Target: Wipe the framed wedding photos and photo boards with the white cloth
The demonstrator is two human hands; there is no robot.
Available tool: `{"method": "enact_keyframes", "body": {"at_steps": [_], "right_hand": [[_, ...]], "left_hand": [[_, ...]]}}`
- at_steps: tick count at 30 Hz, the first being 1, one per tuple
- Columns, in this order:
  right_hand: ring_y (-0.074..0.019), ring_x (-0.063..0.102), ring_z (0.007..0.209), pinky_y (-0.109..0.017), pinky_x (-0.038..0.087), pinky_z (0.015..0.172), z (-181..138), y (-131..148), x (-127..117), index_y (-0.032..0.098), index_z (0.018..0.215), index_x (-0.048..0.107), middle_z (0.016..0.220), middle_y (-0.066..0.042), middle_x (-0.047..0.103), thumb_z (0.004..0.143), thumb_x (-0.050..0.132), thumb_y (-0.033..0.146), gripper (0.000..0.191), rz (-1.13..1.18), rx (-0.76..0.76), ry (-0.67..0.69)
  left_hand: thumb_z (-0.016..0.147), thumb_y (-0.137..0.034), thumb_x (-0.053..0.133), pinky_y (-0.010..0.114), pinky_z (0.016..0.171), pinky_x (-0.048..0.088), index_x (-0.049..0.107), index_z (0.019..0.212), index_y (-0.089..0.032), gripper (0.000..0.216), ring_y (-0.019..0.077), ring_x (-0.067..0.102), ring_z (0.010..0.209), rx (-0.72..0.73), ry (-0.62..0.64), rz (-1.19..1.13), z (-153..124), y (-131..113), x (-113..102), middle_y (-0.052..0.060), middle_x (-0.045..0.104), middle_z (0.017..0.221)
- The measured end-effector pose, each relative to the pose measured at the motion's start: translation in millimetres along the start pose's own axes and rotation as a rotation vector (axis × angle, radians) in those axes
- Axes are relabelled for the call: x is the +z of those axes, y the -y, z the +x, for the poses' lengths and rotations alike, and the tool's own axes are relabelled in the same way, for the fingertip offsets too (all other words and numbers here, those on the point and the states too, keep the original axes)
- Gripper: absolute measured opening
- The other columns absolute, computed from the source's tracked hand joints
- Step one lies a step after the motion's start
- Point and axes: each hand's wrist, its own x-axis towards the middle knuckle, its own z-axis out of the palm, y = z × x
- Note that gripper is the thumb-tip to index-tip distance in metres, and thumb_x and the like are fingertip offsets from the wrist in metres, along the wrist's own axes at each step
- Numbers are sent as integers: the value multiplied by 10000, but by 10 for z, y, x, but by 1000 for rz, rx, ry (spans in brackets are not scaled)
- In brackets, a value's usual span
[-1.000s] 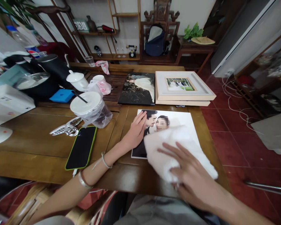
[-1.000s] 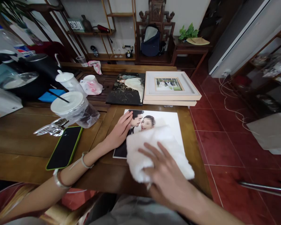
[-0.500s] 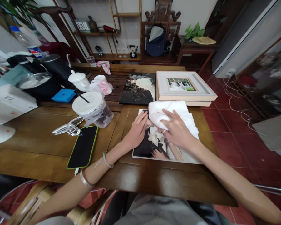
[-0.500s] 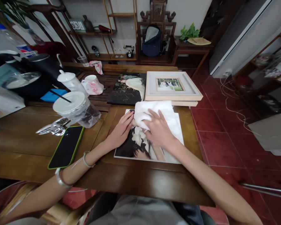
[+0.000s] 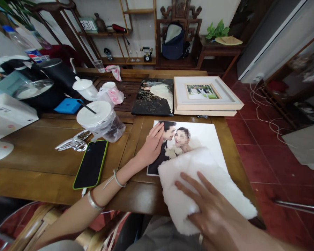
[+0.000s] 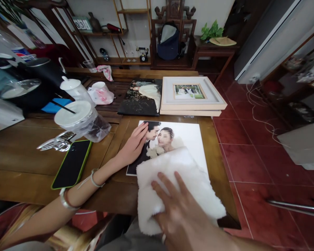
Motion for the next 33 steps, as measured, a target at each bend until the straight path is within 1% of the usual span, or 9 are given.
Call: {"method": "enact_keyframes", "body": {"at_steps": [4,10,13,16,19,22,25,28,33], "right_hand": [[-291,306,1401,-584,285,1122,140,-226,-243,223,905,692,1462,-97,447,675,563,96,293,-1,124,46],[-321,313,1395,-627,313,1073,478,-791,-322,145,943,666,1333,-215,553,789,501,120,226,-208,351,-89],[-360,282,1401,-674,287,1057,667,-935,-292,112,995,654,1311,-245,556,789,489,114,265,-264,441,-146],[-425,214,1408,-738,173,1060,805,-823,-191,105,1049,666,1442,-239,426,790,500,117,308,-268,438,-170],[-421,174,1420,-724,108,1083,829,-525,-32,172,1043,694,1504,-184,356,784,568,174,288,-226,329,-123],[-433,120,1424,-728,94,1079,722,-225,123,181,934,721,1520,-190,317,784,620,235,189,-143,180,-74],[-451,92,1417,-741,68,1073,518,-53,230,153,825,715,1514,-232,294,748,653,209,114,-77,83,-88],[-425,123,1422,-718,53,1094,291,-15,283,158,707,668,1524,-199,293,678,624,127,62,-26,74,-142],[-352,188,1431,-664,142,1129,0,-135,266,174,634,587,1508,-158,354,593,489,48,165,-48,152,-239]], "left_hand": [[1005,-310,263,518,1173,228,346,1436,-173,460,247,222,1452,-15,-1,-10,2,-12,-5,151,331,1525],[1002,-307,277,504,1182,218,373,1423,-163,456,246,240,1446,-2,-22,-19,0,-4,9,158,350,1514],[1003,-321,281,507,1183,215,384,1420,-159,459,245,246,1445,3,-29,-37,0,-6,8,156,354,1514],[1002,-369,301,484,1189,215,420,1406,-164,468,233,270,1438,-20,-53,-100,5,4,-8,138,380,1505],[998,-416,309,465,1192,219,466,1382,-178,478,225,308,1424,-52,-77,-198,12,40,-29,120,417,1488],[995,-433,309,471,1186,234,489,1368,-173,488,229,329,1414,-27,-101,-252,13,79,-37,127,435,1476],[996,-419,326,471,1181,245,491,1366,-174,474,227,334,1411,-7,-108,-239,12,82,-33,132,440,1472],[983,-400,394,465,1181,243,478,1374,-166,464,230,316,1420,-29,-79,-167,16,51,-30,135,423,1483],[952,-374,488,457,1177,255,456,1384,-164,481,235,323,1415,-18,-60,-69,17,26,-36,139,419,1485]]}}
